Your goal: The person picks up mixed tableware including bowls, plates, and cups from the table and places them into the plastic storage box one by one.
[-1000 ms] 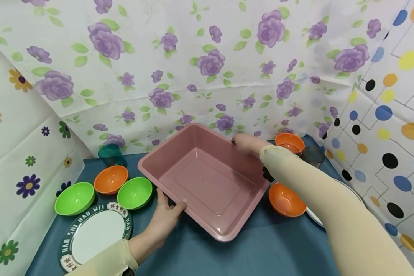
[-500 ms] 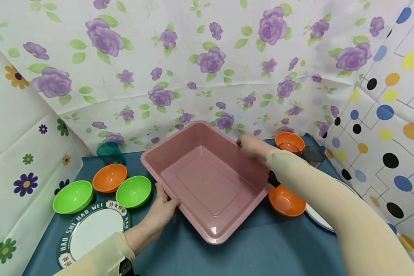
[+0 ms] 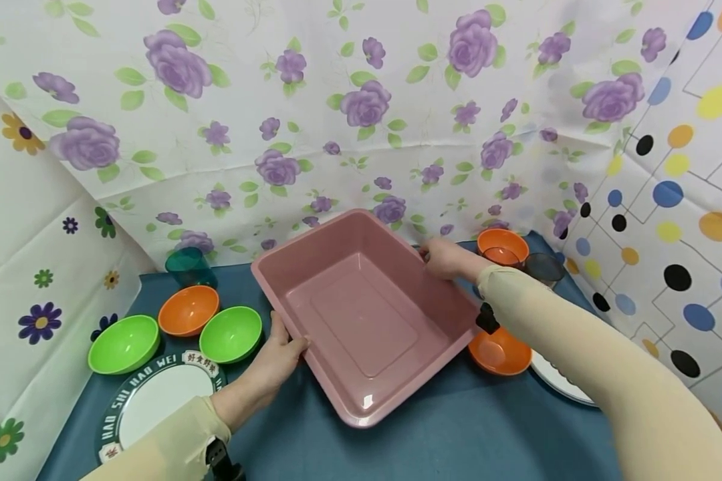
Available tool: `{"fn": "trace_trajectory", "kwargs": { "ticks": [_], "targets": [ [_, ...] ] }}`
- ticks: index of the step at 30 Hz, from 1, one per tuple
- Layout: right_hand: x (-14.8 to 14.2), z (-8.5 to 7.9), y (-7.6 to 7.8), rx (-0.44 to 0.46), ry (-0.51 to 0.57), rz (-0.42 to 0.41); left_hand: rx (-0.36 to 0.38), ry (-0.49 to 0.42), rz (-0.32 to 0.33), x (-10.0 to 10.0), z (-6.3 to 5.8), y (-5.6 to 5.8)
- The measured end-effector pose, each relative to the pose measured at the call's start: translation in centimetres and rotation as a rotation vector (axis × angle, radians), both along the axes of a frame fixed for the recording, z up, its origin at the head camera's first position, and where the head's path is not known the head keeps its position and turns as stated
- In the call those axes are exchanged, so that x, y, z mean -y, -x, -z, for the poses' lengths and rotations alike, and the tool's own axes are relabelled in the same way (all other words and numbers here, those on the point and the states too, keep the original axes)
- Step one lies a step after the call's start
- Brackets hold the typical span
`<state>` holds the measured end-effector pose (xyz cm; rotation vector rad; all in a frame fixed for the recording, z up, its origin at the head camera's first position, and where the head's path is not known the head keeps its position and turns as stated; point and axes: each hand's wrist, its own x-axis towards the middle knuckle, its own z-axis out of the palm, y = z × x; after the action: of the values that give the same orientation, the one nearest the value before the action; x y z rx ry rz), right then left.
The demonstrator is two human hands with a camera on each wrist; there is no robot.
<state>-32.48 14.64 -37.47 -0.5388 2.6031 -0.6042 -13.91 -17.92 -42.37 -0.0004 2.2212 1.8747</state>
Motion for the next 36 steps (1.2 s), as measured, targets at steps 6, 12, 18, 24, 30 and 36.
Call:
{"fn": "trace_trajectory", "kwargs": {
  "ticks": [6, 12, 18, 24, 30, 36],
  "targets": [
    [-0.3, 0.3, -0.3, 0.088, 0.041, 0.043, 0.021, 0.014, 0.026, 0.5, 0.0, 0.5],
    [-0.8, 0.6, -0.5, 0.155, 0.088, 0.073, 0.018, 0.024, 0.049, 0.5, 0.0, 0.6],
    [-0.9, 0.5, -0.8, 0.168, 0.080, 0.096, 0.051, 0.056, 0.055, 0.9, -0.3, 1.3],
    [-0.8, 0.5, -1.7, 0.244, 0.151, 0.132, 0.101, 0.061, 0.046, 1.7, -0.9, 2.3],
    [-0.4, 0.5, -2.3, 0.264, 0.174, 0.150, 0.103, 0.084, 0.053, 2.0, -1.2, 3.1],
    [-0.5, 0.9, -2.4, 0.289, 0.171, 0.185, 0.130, 0.141, 0.046, 1.8, -1.2, 4.0]
  ]
}}
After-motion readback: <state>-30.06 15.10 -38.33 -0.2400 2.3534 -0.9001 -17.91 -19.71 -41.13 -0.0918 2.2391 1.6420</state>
